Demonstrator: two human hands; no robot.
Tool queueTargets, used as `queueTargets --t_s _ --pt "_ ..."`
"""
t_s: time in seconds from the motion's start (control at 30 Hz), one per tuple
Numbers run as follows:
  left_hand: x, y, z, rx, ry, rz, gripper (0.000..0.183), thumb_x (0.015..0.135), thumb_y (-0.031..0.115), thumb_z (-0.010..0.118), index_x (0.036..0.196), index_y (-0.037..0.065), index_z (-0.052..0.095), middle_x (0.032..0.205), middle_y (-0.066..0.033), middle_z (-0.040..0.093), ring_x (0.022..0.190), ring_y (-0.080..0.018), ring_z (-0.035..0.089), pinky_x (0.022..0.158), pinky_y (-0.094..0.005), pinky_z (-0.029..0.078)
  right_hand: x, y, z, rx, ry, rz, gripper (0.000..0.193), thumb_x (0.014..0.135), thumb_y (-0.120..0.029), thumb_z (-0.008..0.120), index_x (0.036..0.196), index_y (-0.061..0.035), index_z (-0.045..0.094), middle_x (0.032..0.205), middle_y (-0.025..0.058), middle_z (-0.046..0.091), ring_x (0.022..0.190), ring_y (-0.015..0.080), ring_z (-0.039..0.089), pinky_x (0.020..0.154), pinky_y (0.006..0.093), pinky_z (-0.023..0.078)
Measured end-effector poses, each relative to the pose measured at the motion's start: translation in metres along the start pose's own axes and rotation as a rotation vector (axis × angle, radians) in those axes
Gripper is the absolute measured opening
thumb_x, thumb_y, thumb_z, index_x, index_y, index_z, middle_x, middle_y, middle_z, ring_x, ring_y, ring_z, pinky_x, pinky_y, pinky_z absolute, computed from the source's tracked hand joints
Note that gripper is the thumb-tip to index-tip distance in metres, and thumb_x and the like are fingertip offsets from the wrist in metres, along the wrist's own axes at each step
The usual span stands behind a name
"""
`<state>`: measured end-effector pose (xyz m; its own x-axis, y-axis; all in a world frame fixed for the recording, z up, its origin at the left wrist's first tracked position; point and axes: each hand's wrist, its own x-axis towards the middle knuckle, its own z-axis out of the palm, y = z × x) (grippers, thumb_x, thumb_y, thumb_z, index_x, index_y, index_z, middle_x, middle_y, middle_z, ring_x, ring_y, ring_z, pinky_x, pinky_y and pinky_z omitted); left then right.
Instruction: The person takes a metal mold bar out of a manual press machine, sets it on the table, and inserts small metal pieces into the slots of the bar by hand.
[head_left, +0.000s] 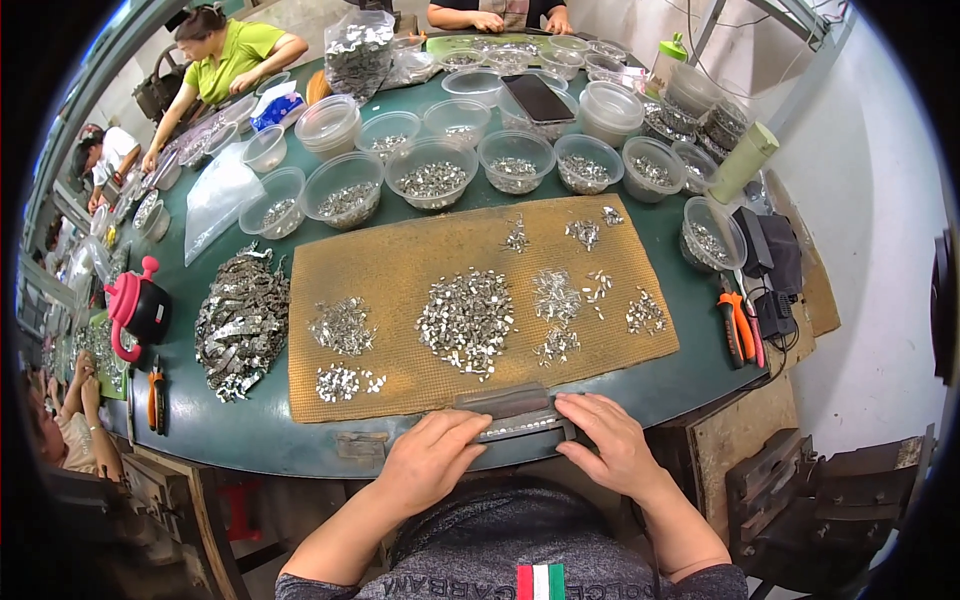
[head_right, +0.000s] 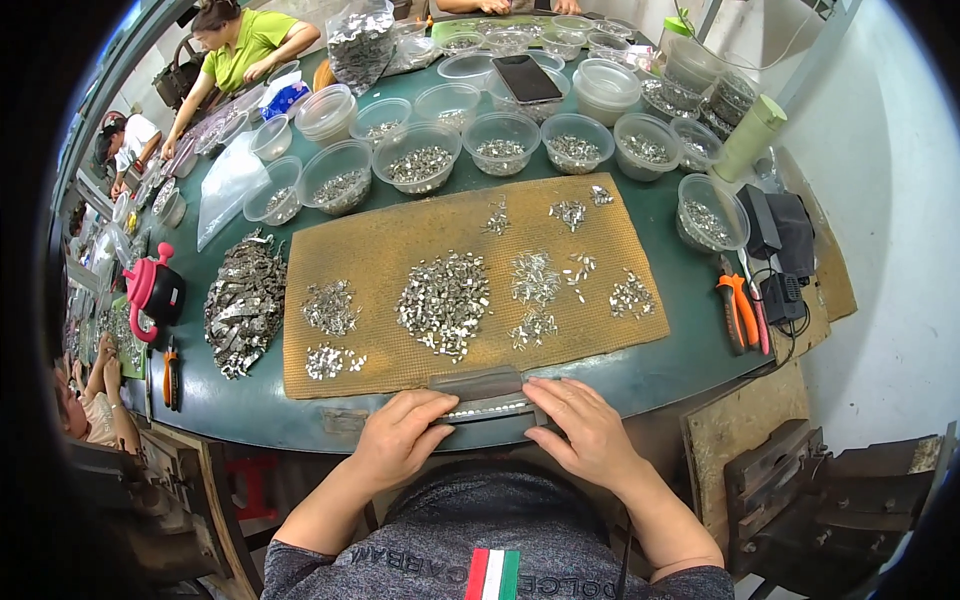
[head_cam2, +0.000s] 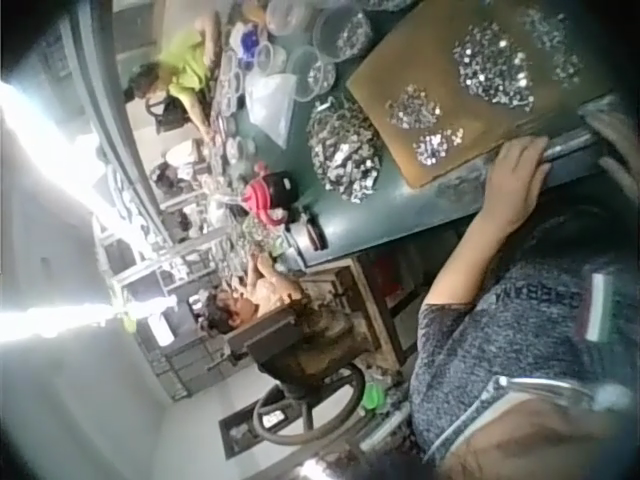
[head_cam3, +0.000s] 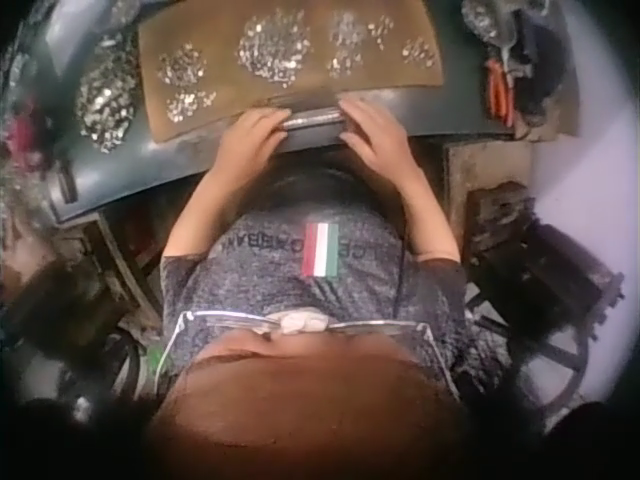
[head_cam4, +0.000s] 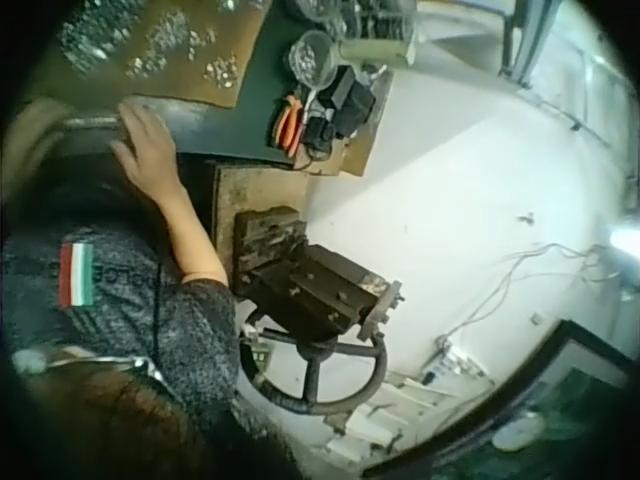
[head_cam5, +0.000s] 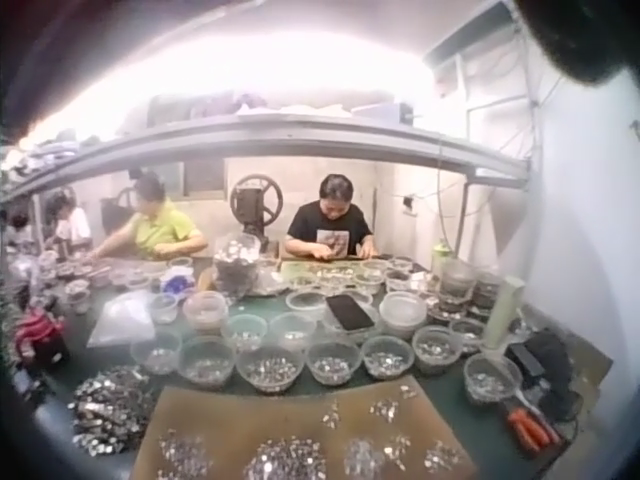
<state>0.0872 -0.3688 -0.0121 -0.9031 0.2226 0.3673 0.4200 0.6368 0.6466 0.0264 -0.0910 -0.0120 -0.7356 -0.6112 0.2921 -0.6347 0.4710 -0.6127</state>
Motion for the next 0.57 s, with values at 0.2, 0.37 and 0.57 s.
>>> queueTargets --t_s 0.2,0.37,0.57 --pt "-0.005 -0.013 0.0 0.176 -0.009 0.188 0.041 0.082 0.006 0.079 0.122 0.008 0.073 0.111 -0.0098 0.069 0.1 -0.0303 0.068 0.083 -0.0404 0.058 0.004 -0.002 0.001 -0.101 -0.086 -0.065 0.061 0.087 -0.022 0.08 0.142 -0.0082 0.06 0.14 0.0155 0.063 0.129 0.0342 0.06 0.11 0.0476 0.046" --pt "0.007 -0.022 -0.013 0.171 -0.115 0.235 0.041 0.08 0.011 0.082 0.12 0.011 0.074 0.108 -0.0079 0.068 0.099 -0.0285 0.067 0.082 -0.0401 0.057 0.009 0.0 -0.006 -0.027 -0.147 0.044 0.062 0.088 -0.021 0.08 0.145 -0.008 0.059 0.142 0.0164 0.063 0.132 0.0357 0.058 0.111 0.0482 0.044" --pt "0.013 -0.042 -0.041 0.155 -0.378 0.122 0.045 0.084 0.02 0.081 0.127 0.012 0.071 0.113 -0.0075 0.066 0.108 -0.0273 0.063 0.086 -0.0393 0.055 0.011 0.008 -0.014 0.039 -0.281 0.176 0.079 0.086 -0.023 0.081 0.155 -0.0084 0.046 0.146 0.0174 0.061 0.136 0.0371 0.056 0.114 0.0505 0.043"
